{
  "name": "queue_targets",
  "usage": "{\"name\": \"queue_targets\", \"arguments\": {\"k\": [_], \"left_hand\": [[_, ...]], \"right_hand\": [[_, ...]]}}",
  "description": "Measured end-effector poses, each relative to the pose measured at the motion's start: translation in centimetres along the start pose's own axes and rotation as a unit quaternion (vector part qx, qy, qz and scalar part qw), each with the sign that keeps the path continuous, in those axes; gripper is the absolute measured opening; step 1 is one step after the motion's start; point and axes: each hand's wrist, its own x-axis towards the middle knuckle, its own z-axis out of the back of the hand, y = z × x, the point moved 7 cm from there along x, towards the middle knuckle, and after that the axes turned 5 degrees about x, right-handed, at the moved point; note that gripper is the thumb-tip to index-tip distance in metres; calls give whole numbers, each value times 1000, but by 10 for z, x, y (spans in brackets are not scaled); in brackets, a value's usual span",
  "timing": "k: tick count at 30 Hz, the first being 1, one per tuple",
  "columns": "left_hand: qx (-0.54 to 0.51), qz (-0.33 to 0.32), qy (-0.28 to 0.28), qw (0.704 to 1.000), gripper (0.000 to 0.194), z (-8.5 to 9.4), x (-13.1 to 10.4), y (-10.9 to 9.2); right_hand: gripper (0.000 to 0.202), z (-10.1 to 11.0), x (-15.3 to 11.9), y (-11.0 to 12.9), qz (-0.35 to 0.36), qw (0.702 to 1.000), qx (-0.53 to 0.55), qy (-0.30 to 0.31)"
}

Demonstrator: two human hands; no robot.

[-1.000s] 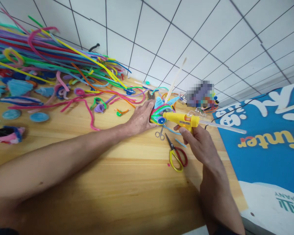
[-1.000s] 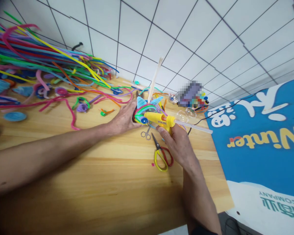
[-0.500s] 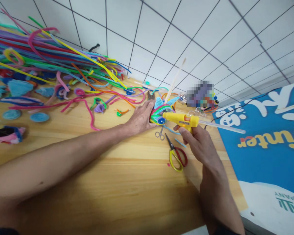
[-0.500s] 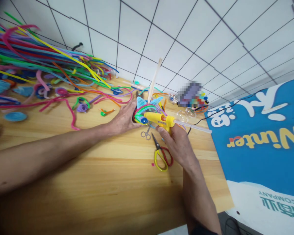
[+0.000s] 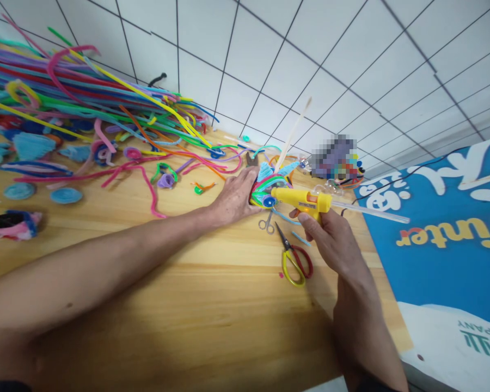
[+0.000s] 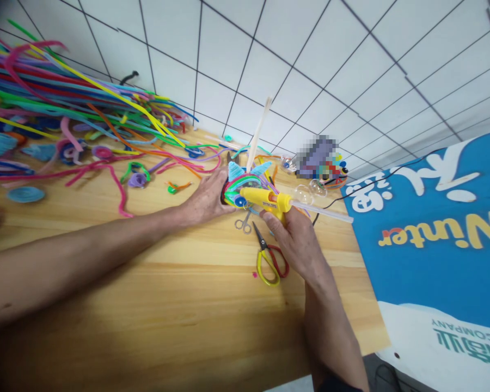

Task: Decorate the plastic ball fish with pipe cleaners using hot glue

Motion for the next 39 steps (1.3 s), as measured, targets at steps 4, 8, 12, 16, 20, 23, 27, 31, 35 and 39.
{"name": "queue_targets", "arguments": {"k": [4, 8, 12, 16, 20, 23, 27, 31, 35, 39], "left_hand": [[1, -3, -1, 1000, 97, -3, 1, 3], [1, -6, -2, 1000, 98, -3, 2, 4], [7, -8, -4, 1000, 90, -3, 1, 2], [31, 1, -9, 999, 87, -4, 0, 4], [42, 5, -13, 999, 90, -6, 0, 5], [46, 6, -14, 999, 90, -6, 0, 4], [42, 2, -17, 999, 88, -5, 0, 4], [42, -1, -15, 999, 89, -6, 1, 5], [47, 3, -16, 999, 90, -6, 1, 6], [47, 1, -12, 999, 91, -6, 0, 5]], "right_hand": [[49, 0, 0, -1, -3, 1000, -11, -2], [49, 0, -1, -2, -6, 1000, -7, -3], [49, 1, 0, 0, -3, 1000, -7, -8], [50, 2, 0, -1, -10, 1000, -6, -13], [51, 2, -2, -9, -29, 999, -15, -15], [53, 3, -3, -14, -46, 998, -23, -23], [54, 5, -3, -14, -47, 998, -38, -24], [52, 6, -4, -12, -47, 997, -47, -27], [51, 6, -5, -12, -50, 997, -49, -24], [50, 3, -5, -8, -38, 998, -44, -12]]}}
